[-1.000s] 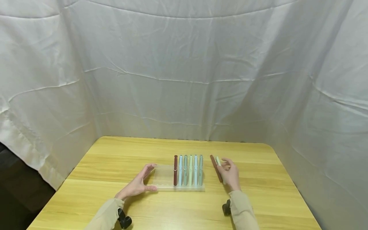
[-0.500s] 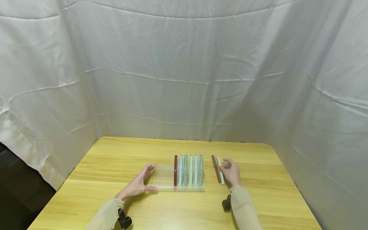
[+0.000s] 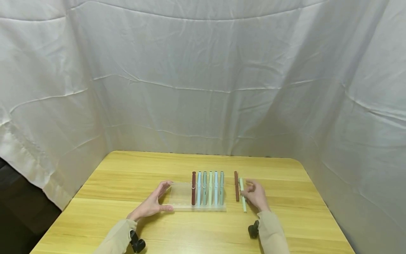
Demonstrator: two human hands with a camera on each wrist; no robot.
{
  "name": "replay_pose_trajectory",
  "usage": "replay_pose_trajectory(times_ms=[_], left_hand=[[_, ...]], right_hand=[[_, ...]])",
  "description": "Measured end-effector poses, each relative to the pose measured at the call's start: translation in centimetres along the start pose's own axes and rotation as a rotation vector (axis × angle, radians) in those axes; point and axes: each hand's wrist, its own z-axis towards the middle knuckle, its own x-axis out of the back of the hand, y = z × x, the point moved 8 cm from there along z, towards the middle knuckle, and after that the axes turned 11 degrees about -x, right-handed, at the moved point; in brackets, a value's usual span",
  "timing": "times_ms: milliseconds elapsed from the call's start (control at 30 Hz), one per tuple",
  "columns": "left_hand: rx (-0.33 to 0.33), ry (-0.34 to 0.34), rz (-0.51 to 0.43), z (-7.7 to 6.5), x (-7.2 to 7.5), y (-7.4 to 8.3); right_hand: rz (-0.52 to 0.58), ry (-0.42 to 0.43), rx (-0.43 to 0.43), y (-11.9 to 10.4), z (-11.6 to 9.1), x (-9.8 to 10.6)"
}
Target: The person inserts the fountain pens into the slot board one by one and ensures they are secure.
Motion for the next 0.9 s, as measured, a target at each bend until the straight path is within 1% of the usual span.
replay_pose_trajectory(times_ms=[133,233,300,467,600,767,900], left_hand=[[0.01,0.004,0.002,0.0,0.1,0.0],[0.015,0.002,0.002,0.0,0.1,0.0],[0.008,0.001,0.001,0.0,0.0,0.0],[-0.002,0.001,-0.003,0.0,0.0,0.0],[-0.002,0.001,0.001,0.0,0.0,0.0],[-0.001,0.004,0.005,-0.1,0.0,0.0],[-0.006,0.005,0.003,0.0,0.0,0.0]], right_hand=[[-0.011,-0.022,0.016,-0.2,0.2,0.1],[-0.045,-0.021,0.035,-0.3,0.9,0.2],[-0.068,-0.041,0.048,-0.4,1.5,0.1],[-0.1,-0.132,0.074,-0.3,2.5,0.0],[-0.127,-0.205,0.093,-0.5,2.6,-0.2],[-0.115,-0.305,0.071,-0.8,2.2,-0.6],[-0.123,-0.329,0.028,-0.7,2.0,-0.7]])
